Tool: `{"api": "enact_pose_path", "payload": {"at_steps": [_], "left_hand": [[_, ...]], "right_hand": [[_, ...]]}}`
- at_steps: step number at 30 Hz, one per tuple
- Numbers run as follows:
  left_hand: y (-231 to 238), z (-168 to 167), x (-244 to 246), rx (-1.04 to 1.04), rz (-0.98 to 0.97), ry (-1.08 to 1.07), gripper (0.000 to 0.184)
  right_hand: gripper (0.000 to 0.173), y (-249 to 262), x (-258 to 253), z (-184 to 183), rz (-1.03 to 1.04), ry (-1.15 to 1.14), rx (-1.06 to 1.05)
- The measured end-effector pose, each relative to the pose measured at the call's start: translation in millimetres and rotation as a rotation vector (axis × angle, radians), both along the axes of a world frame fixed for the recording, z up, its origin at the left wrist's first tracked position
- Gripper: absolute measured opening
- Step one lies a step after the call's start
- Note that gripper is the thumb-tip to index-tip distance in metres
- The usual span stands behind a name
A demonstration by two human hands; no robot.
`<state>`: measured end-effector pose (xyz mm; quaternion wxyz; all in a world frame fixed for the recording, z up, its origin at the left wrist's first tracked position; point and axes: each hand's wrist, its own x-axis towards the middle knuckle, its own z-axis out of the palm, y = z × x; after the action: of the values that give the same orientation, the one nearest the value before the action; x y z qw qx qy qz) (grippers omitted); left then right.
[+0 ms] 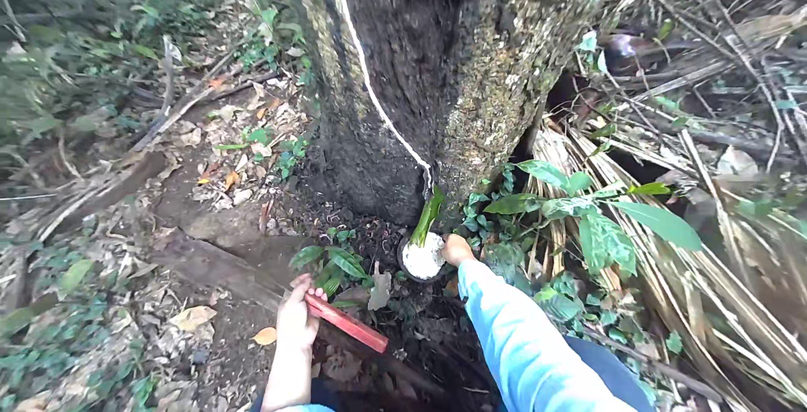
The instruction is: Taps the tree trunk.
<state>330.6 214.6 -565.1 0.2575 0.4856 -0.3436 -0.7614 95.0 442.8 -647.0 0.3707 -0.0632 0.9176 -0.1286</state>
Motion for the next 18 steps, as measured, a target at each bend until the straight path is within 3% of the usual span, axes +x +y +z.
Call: {"api": "enact_pose_path", "payload": {"at_steps": [18], "left_hand": [[1.4, 9.0, 6.6, 0.052, 0.000, 0.062, 0.019]], "right_hand": [[0.045, -9.6, 3.9, 8.6, 0.017, 0.017, 0.060]]}}
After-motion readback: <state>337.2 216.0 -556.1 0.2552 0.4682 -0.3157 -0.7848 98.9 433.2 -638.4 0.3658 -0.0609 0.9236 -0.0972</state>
